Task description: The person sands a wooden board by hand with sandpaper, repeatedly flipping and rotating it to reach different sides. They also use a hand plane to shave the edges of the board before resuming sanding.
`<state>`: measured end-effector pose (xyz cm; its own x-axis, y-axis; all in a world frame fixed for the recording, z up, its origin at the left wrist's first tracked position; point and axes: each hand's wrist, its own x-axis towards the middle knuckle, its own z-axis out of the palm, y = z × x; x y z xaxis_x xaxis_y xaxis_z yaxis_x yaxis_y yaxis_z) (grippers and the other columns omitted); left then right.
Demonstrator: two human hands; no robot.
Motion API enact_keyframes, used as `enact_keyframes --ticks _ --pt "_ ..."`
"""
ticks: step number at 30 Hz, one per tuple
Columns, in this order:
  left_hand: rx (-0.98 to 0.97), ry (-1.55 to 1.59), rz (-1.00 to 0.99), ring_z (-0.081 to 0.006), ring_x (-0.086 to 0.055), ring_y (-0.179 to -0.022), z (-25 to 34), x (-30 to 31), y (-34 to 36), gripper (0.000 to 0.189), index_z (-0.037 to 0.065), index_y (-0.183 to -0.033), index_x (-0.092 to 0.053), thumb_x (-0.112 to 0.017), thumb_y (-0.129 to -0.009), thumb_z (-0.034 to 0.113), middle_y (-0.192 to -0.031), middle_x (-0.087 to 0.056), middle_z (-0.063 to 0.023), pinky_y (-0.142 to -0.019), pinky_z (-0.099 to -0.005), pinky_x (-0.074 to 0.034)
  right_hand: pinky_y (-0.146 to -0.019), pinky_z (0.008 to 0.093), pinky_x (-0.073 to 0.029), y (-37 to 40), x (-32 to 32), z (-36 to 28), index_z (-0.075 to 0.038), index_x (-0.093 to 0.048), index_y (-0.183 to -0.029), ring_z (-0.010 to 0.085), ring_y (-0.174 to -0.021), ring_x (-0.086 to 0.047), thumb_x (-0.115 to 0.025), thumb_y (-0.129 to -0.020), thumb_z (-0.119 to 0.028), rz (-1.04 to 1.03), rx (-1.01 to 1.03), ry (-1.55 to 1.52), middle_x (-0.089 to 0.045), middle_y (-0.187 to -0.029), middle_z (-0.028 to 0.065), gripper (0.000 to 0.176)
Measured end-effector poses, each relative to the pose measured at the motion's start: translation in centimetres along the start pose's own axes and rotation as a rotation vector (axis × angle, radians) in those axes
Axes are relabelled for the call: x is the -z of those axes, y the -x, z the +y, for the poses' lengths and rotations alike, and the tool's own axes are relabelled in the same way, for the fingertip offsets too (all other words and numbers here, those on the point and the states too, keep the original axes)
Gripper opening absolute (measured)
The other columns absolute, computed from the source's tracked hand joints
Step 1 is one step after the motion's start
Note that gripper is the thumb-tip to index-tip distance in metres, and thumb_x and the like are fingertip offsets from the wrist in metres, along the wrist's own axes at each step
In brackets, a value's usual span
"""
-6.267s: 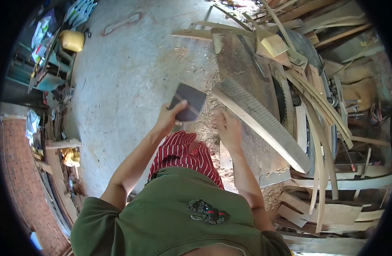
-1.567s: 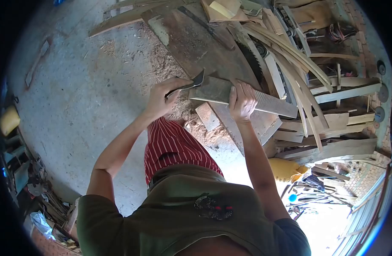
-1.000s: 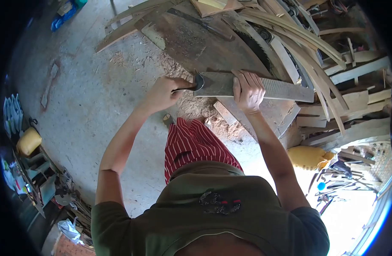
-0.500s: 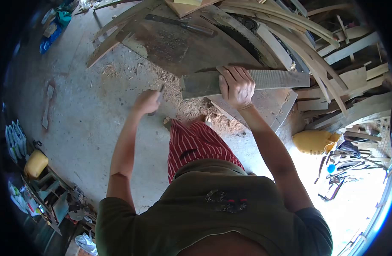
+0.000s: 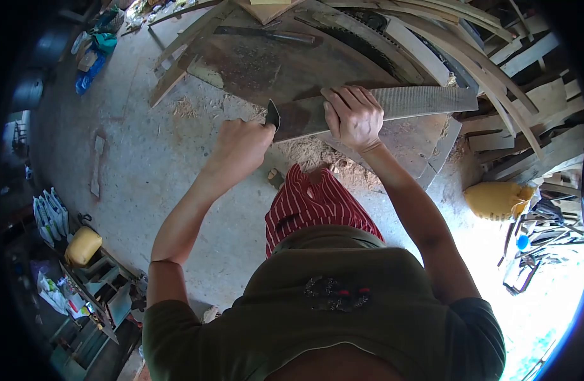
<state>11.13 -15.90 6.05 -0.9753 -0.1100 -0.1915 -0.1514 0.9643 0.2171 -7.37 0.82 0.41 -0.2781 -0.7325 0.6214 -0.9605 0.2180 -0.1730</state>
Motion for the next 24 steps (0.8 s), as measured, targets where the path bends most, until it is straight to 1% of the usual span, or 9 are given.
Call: enact_keyframes --ticks 3,7,10,12,14,15,17,19,24 --pt "0.009 -0.079 -0.019 -0.0373 -0.066 -0.069 -0.3 -0.2 0.2 0.006 0.005 -0.083 -0.064 -0.06 -0.078 0.006 -0.073 -0.066 -0.0178 -0.062 -0.0478 -0.052 -0.079 0.0363 -0.054 0.3 -0.1 0.0 -0.007 -0.071 -0.093 0.0238 -0.082 -0.066 -0.06 -0.083 -0.018 0.002 0.002 -0.006 -0.068 -0.086 0.0067 0.018" --pt "-0.026 -0.089 0.026 -0.0367 -0.067 -0.07 -2.9 -4.5 -0.4 0.004 0.005 -0.081 -0.064 -0.061 -0.078 0.006 -0.074 -0.066 -0.0173 -0.063 -0.0471 -0.052 -0.079 0.036 -0.053 0.4 0.0 0.1 -0.007 -0.071 -0.094 0.0236 -0.082 -0.066 -0.061 -0.083 -0.019 -0.007 0.0 -0.004 -0.068 -0.087 0.0069 0.019" --pt "-0.071 -0.089 0.035 -0.0365 -0.067 -0.071 -2.4 -3.6 -0.4 0.004 0.004 -0.079 -0.064 -0.06 -0.077 0.005 -0.074 -0.066 -0.0179 -0.064 -0.0467 -0.052 -0.079 0.0363 -0.052 0.6 0.2 0.2 -0.007 -0.071 -0.094 0.0241 -0.082 -0.066 -0.062 -0.083 -0.02 -0.031 -0.02 -0.014 -0.068 -0.088 0.0075 0.02" --pt "-0.097 -0.093 0.053 -0.0366 -0.067 -0.072 -1.9 -1.6 -0.9 0.005 0.004 -0.079 -0.064 -0.06 -0.077 0.005 -0.075 -0.066 -0.0185 -0.064 -0.0465 -0.052 -0.078 0.0366 -0.052 0.4 0.3 0.2 -0.007 -0.07 -0.095 0.0247 -0.081 -0.065 -0.062 -0.082 -0.019 -0.014 -0.018 -0.015 -0.067 -0.089 0.0077 0.02" --pt "-0.093 -0.192 -0.085 -0.0337 -0.07 -0.076 -1.5 -0.6 -1.0 0.013 0.003 -0.085 -0.068 -0.059 -0.076 0.003 -0.078 -0.068 -0.0178 -0.066 -0.0434 -0.055 -0.078 0.0364 -0.052 0.5 0.2 0.2 -0.006 -0.07 -0.095 0.0253 -0.08 -0.065 -0.062 -0.081 -0.019 -0.02 -0.012 -0.02 -0.067 -0.09 0.0079 0.02" --pt "-0.086 -0.19 -0.075 -0.0337 -0.07 -0.076 -1.9 -1.2 -1.3 0.013 0.003 -0.085 -0.068 -0.059 -0.076 0.003 -0.078 -0.068 -0.0178 -0.066 -0.0434 -0.055 -0.078 0.0366 -0.052 0.4 0.3 0.1 -0.007 -0.07 -0.095 0.0251 -0.08 -0.065 -0.063 -0.081 -0.02 -0.016 -0.015 -0.027 -0.067 -0.09 0.0076 0.02" --pt "-0.155 -0.205 -0.11 -0.0335 -0.07 -0.075 -3.0 -2.6 -2.0 0.012 0.002 -0.083 -0.068 -0.059 -0.076 0.003 -0.076 -0.068 -0.0184 -0.066 -0.043 -0.054 -0.077 0.0365 -0.052 0.3 0.2 0.2 -0.007 -0.07 -0.094 0.025 -0.08 -0.065 -0.063 -0.081 -0.02 -0.009 -0.011 -0.028 -0.067 -0.089 0.0074 0.02" --pt "-0.145 -0.188 -0.107 -0.0346 -0.069 -0.075 -3.5 -3.6 -2.1 0.01 0.001 -0.081 -0.067 -0.059 -0.075 0.001 -0.077 -0.067 -0.0193 -0.066 -0.0434 -0.054 -0.077 0.0364 -0.052 0.4 0.2 0.2 -0.007 -0.07 -0.094 0.0249 -0.08 -0.065 -0.064 -0.08 -0.02 0.004 -0.031 -0.021 -0.067 -0.089 0.0073 0.02" --pt "-0.185 -0.193 -0.071 -0.0354 -0.068 -0.074 -2.6 -1.1 -1.4 0.008 0.0 -0.077 -0.067 -0.06 -0.074 0.001 -0.076 -0.067 -0.0207 -0.065 -0.0431 -0.054 -0.078 0.0364 -0.052 0.5 0.3 0.1 -0.007 -0.07 -0.093 0.0245 -0.08 -0.065 -0.064 -0.08 -0.019 -0.008 -0.031 -0.034 -0.067 -0.088 0.0071 0.019"
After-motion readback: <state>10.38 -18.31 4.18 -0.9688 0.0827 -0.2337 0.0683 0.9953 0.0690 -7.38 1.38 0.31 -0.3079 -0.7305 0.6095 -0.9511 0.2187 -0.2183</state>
